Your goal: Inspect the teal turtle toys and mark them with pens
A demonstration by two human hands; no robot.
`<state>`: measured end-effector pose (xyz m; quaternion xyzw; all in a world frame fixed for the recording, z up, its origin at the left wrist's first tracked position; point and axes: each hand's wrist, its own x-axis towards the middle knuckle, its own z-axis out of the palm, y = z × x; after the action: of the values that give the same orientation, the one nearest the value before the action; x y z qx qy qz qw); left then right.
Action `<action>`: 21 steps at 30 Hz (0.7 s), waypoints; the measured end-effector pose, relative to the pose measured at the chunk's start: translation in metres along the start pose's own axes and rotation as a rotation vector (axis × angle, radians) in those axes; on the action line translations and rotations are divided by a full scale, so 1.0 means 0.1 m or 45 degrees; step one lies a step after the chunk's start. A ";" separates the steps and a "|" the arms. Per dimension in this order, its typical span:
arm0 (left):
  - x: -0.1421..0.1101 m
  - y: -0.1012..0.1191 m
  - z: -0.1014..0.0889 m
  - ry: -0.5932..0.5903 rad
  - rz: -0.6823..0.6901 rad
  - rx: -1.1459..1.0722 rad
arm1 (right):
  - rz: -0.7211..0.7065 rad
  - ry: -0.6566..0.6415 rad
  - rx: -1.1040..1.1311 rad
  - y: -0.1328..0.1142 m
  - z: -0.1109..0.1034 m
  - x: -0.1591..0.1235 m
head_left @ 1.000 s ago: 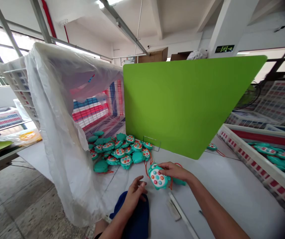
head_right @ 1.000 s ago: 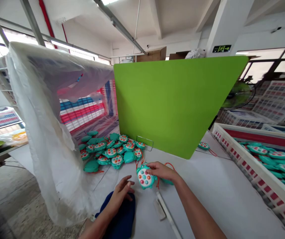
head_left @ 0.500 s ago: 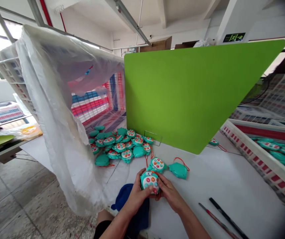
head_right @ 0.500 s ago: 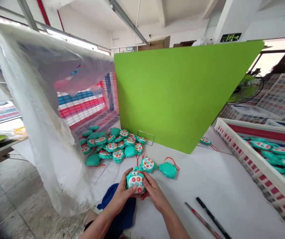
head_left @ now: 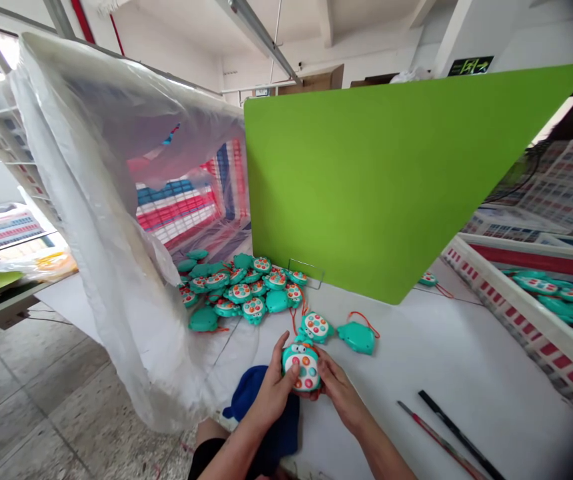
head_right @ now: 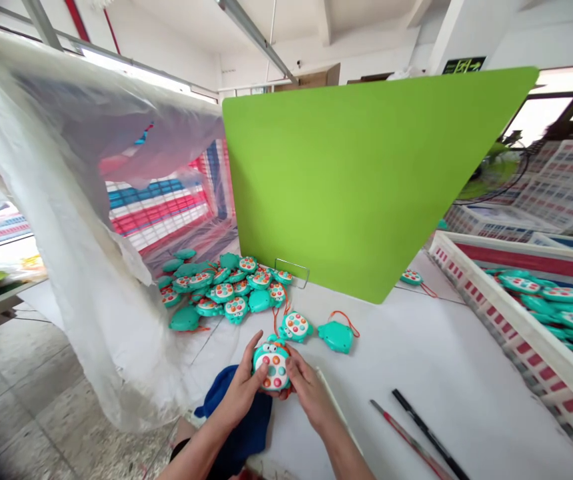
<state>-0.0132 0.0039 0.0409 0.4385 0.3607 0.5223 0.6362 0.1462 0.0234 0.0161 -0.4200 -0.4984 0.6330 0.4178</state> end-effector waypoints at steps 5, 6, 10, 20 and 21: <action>0.00 0.01 0.02 -0.082 -0.057 -0.043 | -0.097 0.017 -0.159 -0.13 0.01 -0.02; 0.01 -0.01 0.03 -0.100 -0.040 -0.051 | -0.106 0.025 -0.170 -0.16 0.00 -0.02; 0.02 -0.08 0.08 -0.113 0.001 -0.029 | -0.103 0.051 -0.151 -0.21 -0.01 -0.08; 0.17 -0.30 -0.14 -0.003 -0.065 0.107 | -0.105 0.752 0.191 -0.34 -1.28 -0.14; 0.18 -0.31 -0.18 0.051 -0.098 0.069 | -0.172 0.952 0.101 -0.42 -1.55 -0.20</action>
<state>-0.0150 0.0230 0.0056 0.4309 0.4040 0.4963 0.6362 0.3034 0.0542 0.0365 -0.5717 -0.3132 0.4258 0.6276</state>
